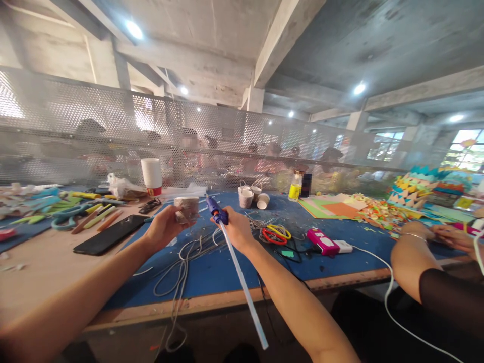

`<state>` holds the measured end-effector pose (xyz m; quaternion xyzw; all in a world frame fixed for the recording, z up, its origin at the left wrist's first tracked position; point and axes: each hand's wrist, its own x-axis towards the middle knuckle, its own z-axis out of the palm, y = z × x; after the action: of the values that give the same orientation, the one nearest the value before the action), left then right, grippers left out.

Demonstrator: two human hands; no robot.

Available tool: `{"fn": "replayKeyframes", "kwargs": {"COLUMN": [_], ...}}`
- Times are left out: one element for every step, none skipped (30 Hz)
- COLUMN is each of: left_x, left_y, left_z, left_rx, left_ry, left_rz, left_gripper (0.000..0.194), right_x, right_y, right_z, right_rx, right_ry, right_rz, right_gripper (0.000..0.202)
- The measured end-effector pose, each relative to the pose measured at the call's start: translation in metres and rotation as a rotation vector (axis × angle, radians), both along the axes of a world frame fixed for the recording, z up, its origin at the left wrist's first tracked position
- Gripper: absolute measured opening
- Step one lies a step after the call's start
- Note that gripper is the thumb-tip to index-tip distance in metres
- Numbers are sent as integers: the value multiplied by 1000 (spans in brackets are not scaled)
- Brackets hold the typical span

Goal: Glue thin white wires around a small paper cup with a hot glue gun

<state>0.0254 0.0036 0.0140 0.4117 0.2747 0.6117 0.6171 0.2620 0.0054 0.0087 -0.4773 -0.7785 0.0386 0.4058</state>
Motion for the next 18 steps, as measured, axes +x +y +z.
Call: {"fn": "replayKeyframes", "kwargs": {"left_x": [-1, -2, -3, -4, -4, -5, -5, -5, -5, -5, -4, -4, -3, -3, -2, -2, -2, -2], "left_y": [1, 1, 2, 2, 3, 3, 3, 3, 3, 3, 3, 2, 2, 2, 2, 2, 3, 3], "left_z": [0, 0, 0, 0, 0, 0, 1, 1, 1, 2, 2, 2, 3, 3, 2, 2, 1, 0], "left_rx": [-3, -5, -9, -14, -21, -30, -39, -46, -51, -56, -62, -66, -70, -73, -72, -68, -63, -60], "left_ry": [-8, -18, -28, -36, -42, -46, -49, -52, -55, -59, -63, -67, -71, -74, -77, -79, -78, -74], "left_rz": [9, 18, 30, 43, 54, 66, 77, 85, 91, 95, 98, 98, 96, 91, 82, 67, 52, 37], "left_gripper": [35, 35, 34, 33, 32, 31, 30, 29, 29, 28, 28, 26, 25, 23, 22, 21, 21, 22], "right_x": [2, 3, 5, 6, 7, 8, 8, 9, 9, 9, 9, 9, 10, 10, 11, 11, 12, 12], "right_y": [3, 6, 8, 11, 14, 17, 19, 22, 24, 26, 28, 30, 32, 34, 35, 37, 37, 38], "right_z": [0, -1, -2, -3, -5, -7, -9, -11, -14, -17, -20, -22, -25, -28, -30, -31, -33, -33], "right_rx": [-15, -33, -56, -81, -108, -136, -167, -199, -229, -258, -281, -298, -311, -317, -323, -326, -327, -327], "right_ry": [-6, -15, -31, -51, -72, -92, -110, -124, -134, -142, -148, -154, -163, -173, -183, -193, -200, -206], "right_rz": [-40, -78, -110, -136, -154, -165, -171, -169, -160, -148, -130, -109, -93, -76, -61, -46, -30, -15], "right_gripper": [27, 26, 25, 25, 26, 28, 31, 34, 38, 42, 44, 46, 46, 45, 43, 42, 42, 41]}}
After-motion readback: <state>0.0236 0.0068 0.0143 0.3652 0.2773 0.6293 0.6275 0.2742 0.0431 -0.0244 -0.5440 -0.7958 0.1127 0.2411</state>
